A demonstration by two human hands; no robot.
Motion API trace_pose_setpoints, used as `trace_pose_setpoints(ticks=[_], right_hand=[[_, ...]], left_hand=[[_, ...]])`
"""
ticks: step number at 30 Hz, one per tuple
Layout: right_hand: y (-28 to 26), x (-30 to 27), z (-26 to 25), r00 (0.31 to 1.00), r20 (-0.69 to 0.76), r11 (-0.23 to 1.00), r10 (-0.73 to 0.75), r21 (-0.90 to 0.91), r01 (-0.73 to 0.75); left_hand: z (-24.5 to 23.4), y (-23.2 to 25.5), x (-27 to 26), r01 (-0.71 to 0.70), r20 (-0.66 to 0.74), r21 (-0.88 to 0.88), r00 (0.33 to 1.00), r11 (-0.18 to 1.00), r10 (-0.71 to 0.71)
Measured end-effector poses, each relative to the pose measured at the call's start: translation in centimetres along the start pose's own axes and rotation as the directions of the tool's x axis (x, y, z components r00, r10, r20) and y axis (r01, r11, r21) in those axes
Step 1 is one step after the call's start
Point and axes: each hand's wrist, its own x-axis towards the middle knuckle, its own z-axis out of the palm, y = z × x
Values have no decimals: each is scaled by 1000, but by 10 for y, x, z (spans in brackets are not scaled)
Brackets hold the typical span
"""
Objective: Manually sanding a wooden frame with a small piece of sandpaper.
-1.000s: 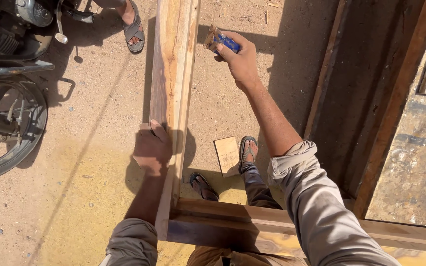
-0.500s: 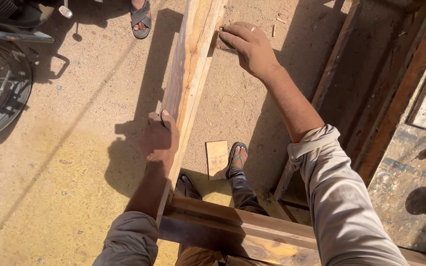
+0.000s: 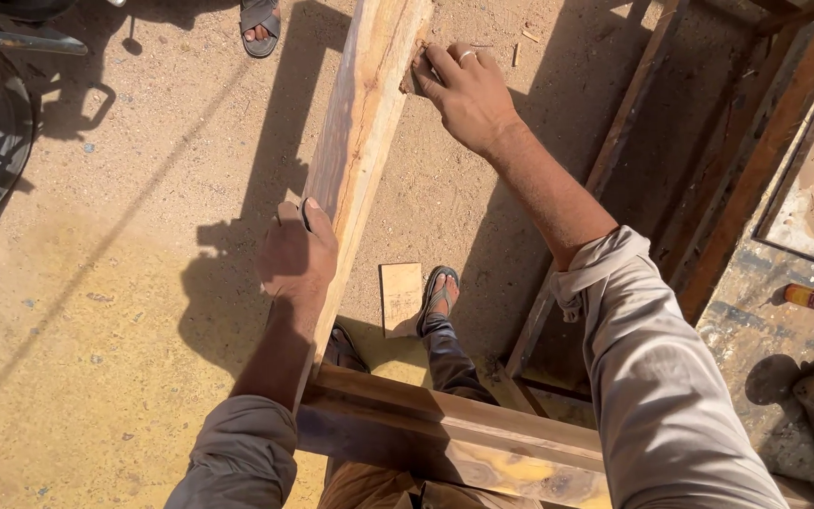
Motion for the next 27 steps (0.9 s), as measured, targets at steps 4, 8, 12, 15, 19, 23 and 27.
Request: trace_pose_setpoints(ticks=[4,8,12,15,19,23,27], right_hand=[[0,10,-19,971,235,997,38,-81,-20],[21,19,-26,865,435,957,250,26,-290],[30,22,-3,873,319,916,369,33,-399],[33,34,6,928,175,944,330,-35,-329],[27,45,6,929,178,946,324,-29,-324],[27,46,15,947,157,959,279,6,-283],[23,47,21,935,217,953,281,54,-299]], left_hand=[[-20,11,-3,35,-46,4,998,999,-35],[-23,15,1,36,-25,16,999,999,-36],[-24,13,-3,31,-8,-10,999,999,-31],[-24,12,-3,27,-10,48,1000,998,-27],[-19,9,-2,43,20,31,999,999,-43],[-20,9,-1,49,45,20,998,999,-50],[-19,11,0,96,132,-51,987,994,-89]])
